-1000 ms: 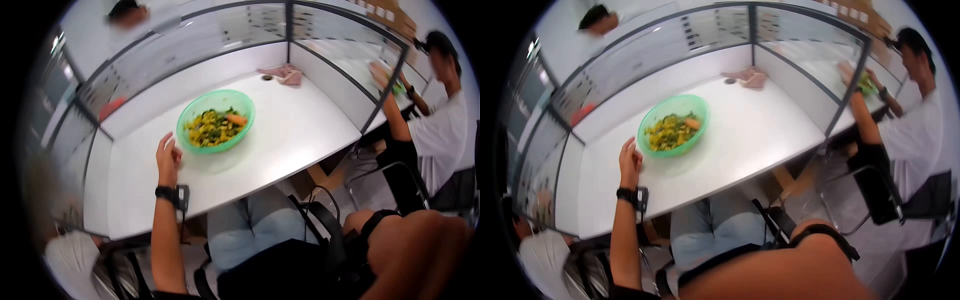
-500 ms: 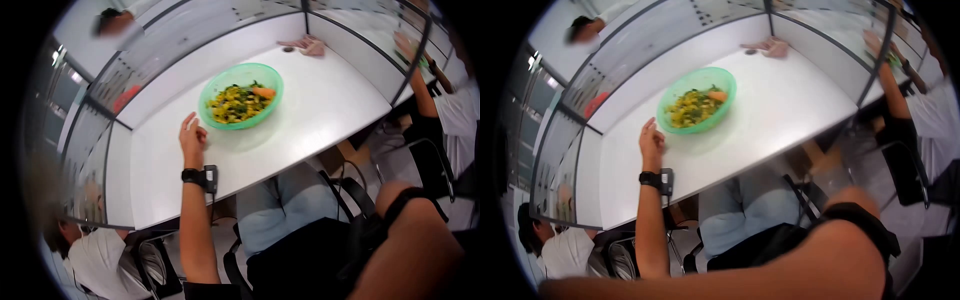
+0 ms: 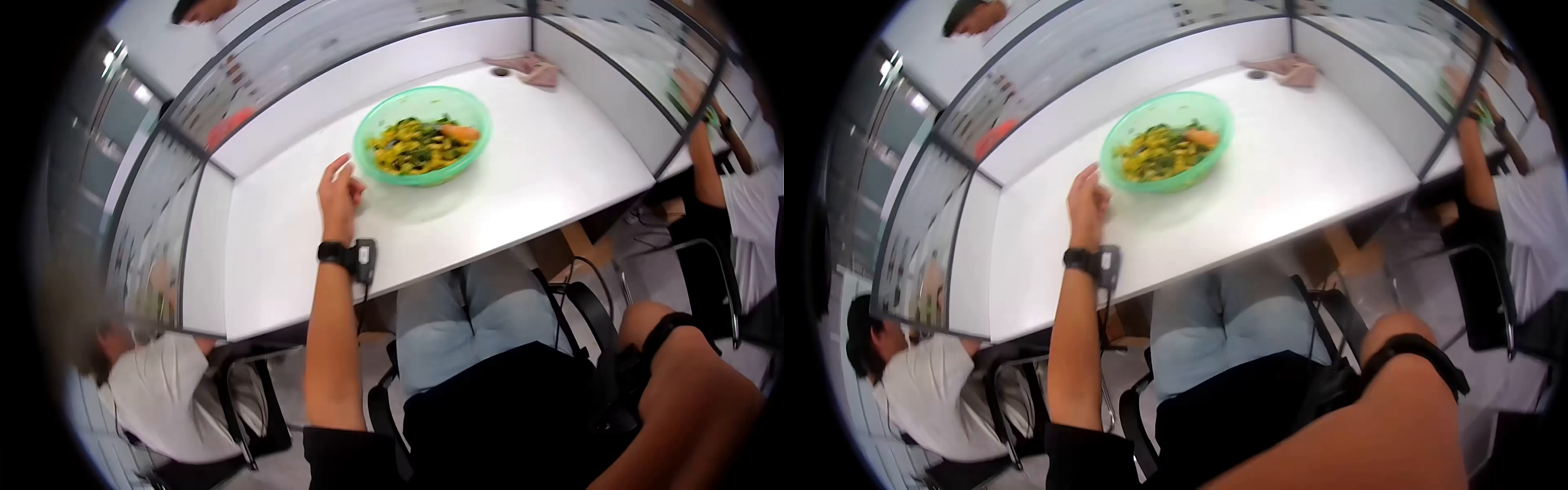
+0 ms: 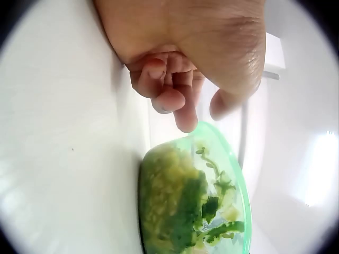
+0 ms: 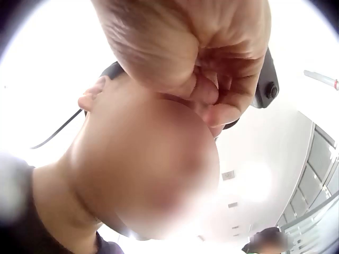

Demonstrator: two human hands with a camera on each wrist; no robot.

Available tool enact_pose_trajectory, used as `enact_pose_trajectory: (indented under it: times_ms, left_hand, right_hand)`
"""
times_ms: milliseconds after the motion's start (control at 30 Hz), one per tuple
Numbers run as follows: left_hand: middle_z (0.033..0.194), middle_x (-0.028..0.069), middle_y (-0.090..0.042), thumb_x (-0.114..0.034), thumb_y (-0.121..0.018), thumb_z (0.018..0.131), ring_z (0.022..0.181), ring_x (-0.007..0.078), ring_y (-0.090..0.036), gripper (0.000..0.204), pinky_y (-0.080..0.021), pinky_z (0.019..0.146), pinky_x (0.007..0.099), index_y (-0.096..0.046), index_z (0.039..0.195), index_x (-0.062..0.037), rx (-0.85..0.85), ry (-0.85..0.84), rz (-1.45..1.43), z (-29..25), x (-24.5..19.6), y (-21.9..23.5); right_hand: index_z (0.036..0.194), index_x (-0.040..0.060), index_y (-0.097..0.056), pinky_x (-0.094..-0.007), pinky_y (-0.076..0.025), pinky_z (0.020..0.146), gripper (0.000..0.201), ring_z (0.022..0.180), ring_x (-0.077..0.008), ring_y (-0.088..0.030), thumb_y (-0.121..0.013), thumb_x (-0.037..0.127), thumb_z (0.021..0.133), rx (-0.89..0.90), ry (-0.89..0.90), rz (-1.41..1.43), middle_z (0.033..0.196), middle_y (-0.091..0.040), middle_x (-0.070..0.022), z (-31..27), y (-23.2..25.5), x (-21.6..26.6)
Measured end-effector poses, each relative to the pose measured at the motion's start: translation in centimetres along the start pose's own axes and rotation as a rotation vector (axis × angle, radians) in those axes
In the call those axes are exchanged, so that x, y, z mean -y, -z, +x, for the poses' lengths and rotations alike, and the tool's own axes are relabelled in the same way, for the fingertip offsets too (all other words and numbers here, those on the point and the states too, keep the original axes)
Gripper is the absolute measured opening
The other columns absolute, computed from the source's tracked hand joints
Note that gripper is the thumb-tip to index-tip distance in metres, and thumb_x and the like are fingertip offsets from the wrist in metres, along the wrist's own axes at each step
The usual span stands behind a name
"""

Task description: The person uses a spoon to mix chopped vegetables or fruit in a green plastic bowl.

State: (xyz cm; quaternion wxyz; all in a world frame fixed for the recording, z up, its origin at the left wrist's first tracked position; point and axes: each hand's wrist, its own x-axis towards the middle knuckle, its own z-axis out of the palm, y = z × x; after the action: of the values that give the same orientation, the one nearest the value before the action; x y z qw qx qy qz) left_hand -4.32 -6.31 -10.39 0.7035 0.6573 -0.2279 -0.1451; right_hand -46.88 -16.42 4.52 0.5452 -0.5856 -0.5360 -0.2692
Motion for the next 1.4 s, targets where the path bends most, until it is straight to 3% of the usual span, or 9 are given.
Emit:
enact_pose_trajectory:
  times_ms: [167,467,900,1067,1233,1267,1300,1367,1400]
  left_hand:
    - [0.068,0.0032,-0.063,-0.024,-0.063,0.098,0.055,0.0054,-0.05,0.037,-0.037,0.052,0.0196,-0.06,0.13,-0.0065,-0.005,0.01,-0.011,0.6,0.5,0.2]
    - [0.069,0.0034,-0.062,-0.022,-0.061,0.099,0.053,0.006,-0.048,0.036,-0.038,0.05,0.0213,-0.06,0.13,-0.005,0.122,-0.025,-0.019,2.6,-0.8,-3.2]
    - [0.072,0.0013,-0.063,-0.022,-0.059,0.1,0.057,0.0048,-0.05,0.036,-0.04,0.054,0.0203,-0.059,0.132,-0.0061,0.176,0.028,0.025,1.7,-1.8,-3.2]
    - [0.069,0.0035,-0.063,-0.048,-0.042,0.106,0.046,0.0079,-0.05,0.05,-0.037,0.041,0.0209,-0.063,0.116,-0.0038,0.237,0.105,0.163,3.8,-1.4,-2.8]
    - [0.074,0.0054,-0.063,-0.053,-0.041,0.104,0.055,0.0108,-0.057,0.054,-0.04,0.045,0.0225,-0.06,0.105,-0.0024,0.313,0.265,0.166,4.1,-2.3,-3.1]
    - [0.075,0.0038,-0.062,-0.05,-0.043,0.104,0.056,0.0106,-0.057,0.049,-0.039,0.047,0.0222,-0.059,0.107,-0.0037,0.326,0.21,0.114,4.2,-3.9,-2.5]
    - [0.075,0.0022,-0.06,-0.047,-0.045,0.104,0.058,0.0103,-0.057,0.044,-0.039,0.048,0.0218,-0.058,0.109,-0.005,0.36,0.157,0.097,3.5,-4.0,-3.1]
    - [0.074,0.001,-0.059,-0.044,-0.047,0.104,0.059,0.01,-0.057,0.039,-0.039,0.049,0.0216,-0.057,0.11,-0.0062,0.364,0.175,0.083,3.4,-4.2,-3.3]
    - [0.074,-0.0002,-0.058,-0.04,-0.05,0.104,0.06,0.0097,-0.056,0.035,-0.038,0.05,0.0214,-0.056,0.112,-0.0074,0.374,0.2,0.086,3.7,-4.1,-3.1]
  right_hand:
    - [0.085,-0.0056,-0.07,-0.0186,-0.048,0.047,0.017,0.048,-0.0133,-0.06,-0.06,0.001,0.096,-0.084,0.155,0.079,0.076,-0.072,-0.0113,-0.6,-0.1,-0.8]
    - [0.08,0.0014,-0.068,-0.0212,-0.048,0.05,0.018,0.049,-0.0123,-0.057,-0.062,0.006,0.096,-0.102,-0.296,-0.69,0.071,-0.068,-0.0072,4.9,3.1,3.6]
    - [0.072,0.0115,-0.064,-0.025,-0.047,0.054,0.023,0.05,-0.0108,-0.052,-0.064,0.013,0.095,-0.185,-0.082,-0.974,0.063,-0.062,-0.0013,5.9,5.1,4.3]
    - [0.1,0.0195,-0.06,-0.0253,-0.041,0.05,0.006,0.052,-0.0141,-0.047,-0.06,0.025,0.099,-0.166,-0.127,-0.786,0.067,-0.061,-0.008,6.6,5.6,5.0]
    - [0.128,0.0274,-0.055,-0.0255,-0.036,0.046,0.028,0.054,-0.0175,-0.042,-0.056,0.038,0.102,-0.22,-0.003,-0.605,0.072,-0.06,-0.0147,5.4,5.9,3.5]
    - [0.101,0.0204,-0.057,-0.0268,-0.04,0.052,0.009,0.054,-0.0142,-0.046,-0.06,0.029,0.099,-0.317,0.094,-0.73,0.067,-0.059,-0.0075,6.1,8.0,1.5]
    - [0.074,0.0133,-0.059,-0.0281,-0.045,0.057,0.023,0.053,-0.0109,-0.05,-0.064,0.02,0.096,-0.452,0.207,-0.865,0.063,-0.057,-0.0003,2.9,9.6,-0.1]
    - [0.105,-0.0006,-0.067,-0.025,-0.044,0.057,0.018,0.064,-0.0098,-0.056,-0.065,0.006,0.089,-0.542,-0.157,-0.971,0.09,-0.07,-0.0069,3.2,11.2,-6.1]
    - [0.117,0.005,-0.07,-0.0289,-0.045,0.057,0.029,0.066,-0.008,-0.057,-0.068,0.009,0.089,-0.367,-0.63,-1.039,0.091,-0.072,-0.0025,3.6,13.9,-7.2]
